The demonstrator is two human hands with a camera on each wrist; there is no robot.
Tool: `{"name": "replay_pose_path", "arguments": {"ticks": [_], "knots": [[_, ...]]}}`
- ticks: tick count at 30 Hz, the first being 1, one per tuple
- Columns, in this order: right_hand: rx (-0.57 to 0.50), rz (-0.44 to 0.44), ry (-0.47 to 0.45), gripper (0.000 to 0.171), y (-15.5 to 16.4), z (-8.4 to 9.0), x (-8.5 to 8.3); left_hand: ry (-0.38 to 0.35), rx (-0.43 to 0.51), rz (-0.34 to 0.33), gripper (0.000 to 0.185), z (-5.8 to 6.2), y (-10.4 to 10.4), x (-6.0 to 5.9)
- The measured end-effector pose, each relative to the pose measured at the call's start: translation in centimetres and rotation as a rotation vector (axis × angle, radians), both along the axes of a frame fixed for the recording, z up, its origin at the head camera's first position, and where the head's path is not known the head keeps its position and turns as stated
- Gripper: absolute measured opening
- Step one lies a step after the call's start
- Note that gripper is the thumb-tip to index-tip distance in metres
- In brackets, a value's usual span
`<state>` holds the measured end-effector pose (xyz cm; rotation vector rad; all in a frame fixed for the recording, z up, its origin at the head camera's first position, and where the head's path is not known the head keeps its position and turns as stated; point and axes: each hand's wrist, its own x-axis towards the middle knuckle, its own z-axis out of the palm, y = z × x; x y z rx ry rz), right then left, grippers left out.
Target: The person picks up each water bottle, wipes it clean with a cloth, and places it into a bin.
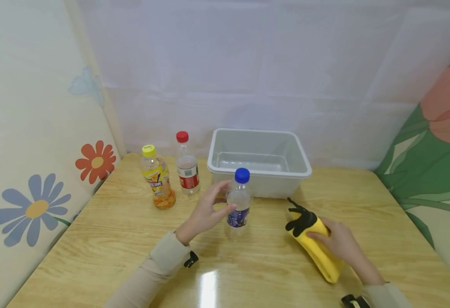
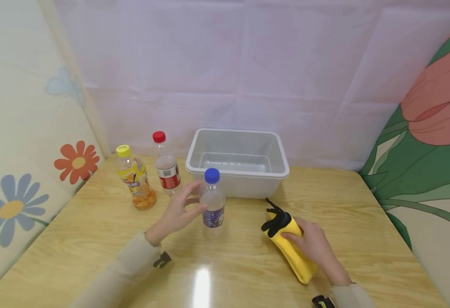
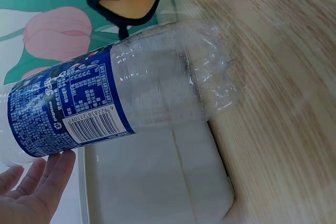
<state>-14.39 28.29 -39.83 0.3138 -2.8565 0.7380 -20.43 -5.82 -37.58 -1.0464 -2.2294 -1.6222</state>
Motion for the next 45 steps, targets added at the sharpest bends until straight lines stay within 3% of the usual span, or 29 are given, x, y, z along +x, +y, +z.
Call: {"name": "replay_pose_path", "arguments": {"ticks": [3, 9, 18, 28, 36, 40, 45], "knots": [[-0.068, -0.030, 0.025, 0.043, -0.3, 0.2, -0.1, 0.012, 0.004, -0.002, 0.057, -0.2, 0.0, -0.1], [-0.209, -0.064, 0.087, 0.034, -1.2, 0.8, -0.3, 0.028, 0.004, 0.003, 0.056, -0.2, 0.1, -0.1], [-0.341, -0.090, 0.103, 0.033, -2.5, 1.7, -0.5, 0.055, 0.010, 0.004, 0.057, -0.4, 0.1, -0.3], [-0.493, -0.006, 0.202, 0.032, -4.1, 2.5, -0.9, 0.080, 0.006, 0.003, 0.057, -0.6, 0.3, -0.5], [-0.619, 0.025, 0.222, 0.035, -5.4, 3.1, -1.1, 0.035, 0.005, -0.001, 0.058, -0.4, 0.5, -0.5], [-0.672, 0.050, 0.237, 0.034, -5.9, 3.2, -1.3, 0.031, -0.011, 0.013, 0.058, -0.1, 0.7, -0.3], [-0.725, 0.082, 0.251, 0.036, -6.6, 3.6, -1.6, 0.033, -0.029, 0.013, 0.055, 1.9, 0.7, 1.1]]}}
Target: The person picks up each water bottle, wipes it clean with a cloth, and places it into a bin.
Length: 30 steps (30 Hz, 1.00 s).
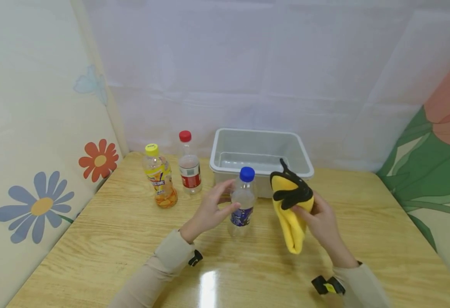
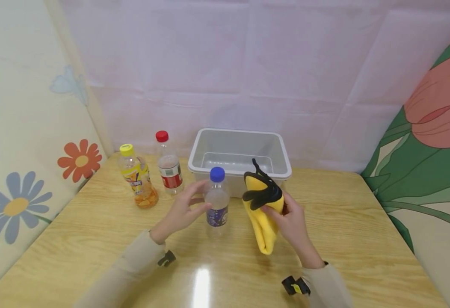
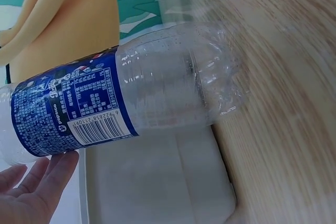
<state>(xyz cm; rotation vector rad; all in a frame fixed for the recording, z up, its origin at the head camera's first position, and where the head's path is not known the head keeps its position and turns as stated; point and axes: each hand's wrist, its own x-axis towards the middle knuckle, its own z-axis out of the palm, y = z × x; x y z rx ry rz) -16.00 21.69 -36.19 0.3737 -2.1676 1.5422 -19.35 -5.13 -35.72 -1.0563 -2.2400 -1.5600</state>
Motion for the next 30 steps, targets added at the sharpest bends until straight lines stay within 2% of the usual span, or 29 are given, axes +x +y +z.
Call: {"name": "replay_pose_path", "arguments": {"ticks": [2, 7, 17, 23, 30], "knots": [[-0.009, 0.002, 0.006, 0.039, -0.2, 0.1, -0.1, -0.001, -0.004, -0.005, 0.054, 0.7, 0.0, 0.5], [-0.035, 0.029, 0.039, 0.048, -0.8, 0.4, -0.3, -0.009, 0.005, -0.020, 0.054, 1.0, 0.2, 0.5], [-0.062, 0.106, 0.092, 0.046, -1.9, 0.7, -1.0, -0.021, 0.009, -0.033, 0.058, 1.1, 0.1, 0.5], [-0.076, 0.164, 0.166, 0.046, -2.6, 0.8, -1.4, -0.025, 0.020, -0.040, 0.057, 1.1, 0.2, 0.5], [-0.056, 0.222, 0.205, 0.052, -3.4, 0.6, -1.9, -0.001, 0.016, -0.029, 0.057, 0.9, 0.4, 0.4]]}}
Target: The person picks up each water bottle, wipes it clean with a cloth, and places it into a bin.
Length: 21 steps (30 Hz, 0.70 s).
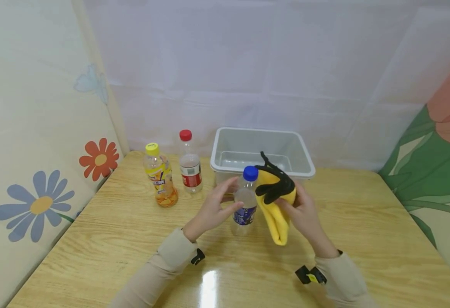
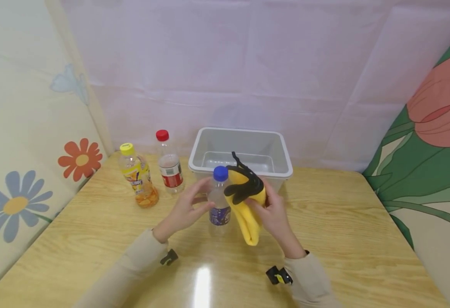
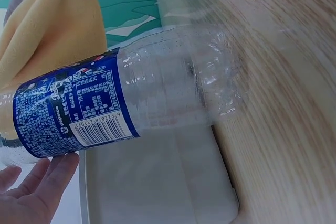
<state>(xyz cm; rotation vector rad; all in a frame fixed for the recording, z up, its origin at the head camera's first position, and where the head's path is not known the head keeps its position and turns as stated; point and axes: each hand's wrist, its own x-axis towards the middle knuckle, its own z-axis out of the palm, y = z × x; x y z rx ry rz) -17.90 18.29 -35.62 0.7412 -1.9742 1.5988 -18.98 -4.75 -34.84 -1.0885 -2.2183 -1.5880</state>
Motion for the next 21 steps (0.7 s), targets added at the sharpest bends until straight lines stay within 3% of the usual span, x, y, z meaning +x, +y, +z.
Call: {"name": "replay_pose_path", "arguments": {"ticks": [5, 12, 21], "knots": [[0.030, -0.002, 0.009, 0.054, -0.4, 0.2, 0.0, 0.021, 0.001, -0.002, 0.057, 0.0, 0.1, 0.0], [0.126, -0.047, 0.010, 0.053, -0.7, 0.2, -0.3, 0.037, 0.017, -0.007, 0.061, -2.9, 0.1, -2.0], [0.285, -0.064, 0.028, 0.045, -0.4, 0.2, -0.6, 0.057, -0.001, -0.007, 0.060, -2.9, 0.0, -2.0]]}}
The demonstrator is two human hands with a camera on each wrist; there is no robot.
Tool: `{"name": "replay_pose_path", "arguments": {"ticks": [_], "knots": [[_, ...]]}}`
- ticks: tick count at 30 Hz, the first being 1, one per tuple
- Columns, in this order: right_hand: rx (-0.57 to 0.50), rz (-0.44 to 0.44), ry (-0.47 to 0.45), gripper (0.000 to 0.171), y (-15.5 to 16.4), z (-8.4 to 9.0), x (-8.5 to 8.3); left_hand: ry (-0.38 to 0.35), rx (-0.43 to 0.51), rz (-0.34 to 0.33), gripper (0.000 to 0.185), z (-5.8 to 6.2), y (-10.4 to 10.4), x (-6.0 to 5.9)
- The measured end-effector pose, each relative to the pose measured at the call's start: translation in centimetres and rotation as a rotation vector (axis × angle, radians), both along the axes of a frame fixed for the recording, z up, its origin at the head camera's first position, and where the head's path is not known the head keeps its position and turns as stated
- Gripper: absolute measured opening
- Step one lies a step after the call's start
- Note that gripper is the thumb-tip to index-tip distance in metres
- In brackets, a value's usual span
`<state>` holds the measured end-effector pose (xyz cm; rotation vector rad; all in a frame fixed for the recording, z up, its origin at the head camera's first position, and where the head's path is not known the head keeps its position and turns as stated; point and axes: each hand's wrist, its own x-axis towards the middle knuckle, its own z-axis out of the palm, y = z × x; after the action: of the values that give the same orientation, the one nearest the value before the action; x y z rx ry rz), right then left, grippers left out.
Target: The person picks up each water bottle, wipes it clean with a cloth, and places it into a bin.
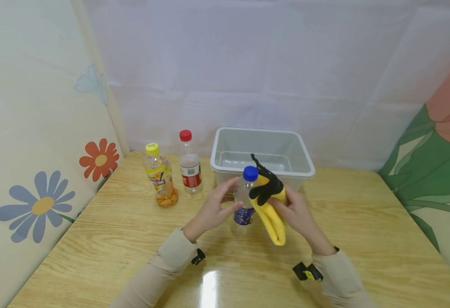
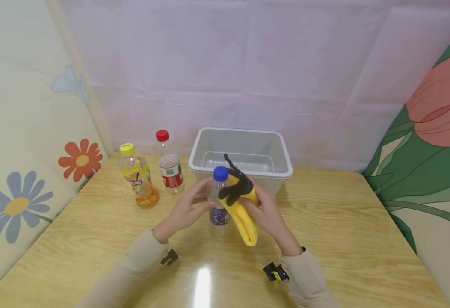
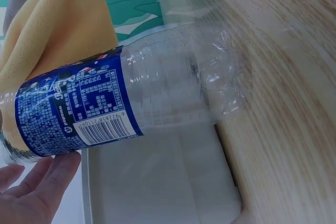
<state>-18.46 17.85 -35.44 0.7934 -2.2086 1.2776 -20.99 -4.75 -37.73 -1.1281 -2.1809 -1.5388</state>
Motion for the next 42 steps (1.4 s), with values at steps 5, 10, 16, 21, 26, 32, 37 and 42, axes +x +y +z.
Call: {"name": "replay_pose_path", "arguments": {"ticks": [5, 10, 16, 21, 26, 32, 37, 42], "knots": [[0.078, -0.009, 0.010, 0.042, 0.0, 0.4, 0.1, 0.009, -0.008, -0.003, 0.060, 0.0, 0.0, 0.0], [0.136, -0.007, -0.040, 0.034, 0.1, 0.7, 0.1, 0.013, -0.017, 0.005, 0.059, 0.1, 0.0, 0.1], [0.147, 0.021, -0.130, 0.030, 0.3, 0.5, 0.1, 0.028, -0.035, 0.015, 0.060, 0.3, 0.1, 0.2], [0.113, 0.056, -0.198, 0.030, 0.3, -0.2, 0.0, 0.015, -0.045, 0.028, 0.060, 0.3, 0.1, 0.3], [0.104, 0.064, -0.176, 0.028, 0.4, -0.8, -0.1, 0.010, -0.044, 0.026, 0.060, 0.3, 0.0, 0.3], [0.115, 0.062, -0.166, 0.025, 0.4, -1.4, -0.2, 0.005, -0.052, 0.024, 0.060, 0.4, 0.0, 0.4], [0.106, 0.053, -0.143, 0.024, 0.3, -2.2, -0.4, -0.007, -0.054, 0.031, 0.060, 0.3, 0.0, 0.4], [0.094, 0.048, -0.191, 0.026, 0.2, -2.6, -0.4, -0.026, -0.023, 0.026, 0.061, 0.3, 0.1, 0.5]]}}
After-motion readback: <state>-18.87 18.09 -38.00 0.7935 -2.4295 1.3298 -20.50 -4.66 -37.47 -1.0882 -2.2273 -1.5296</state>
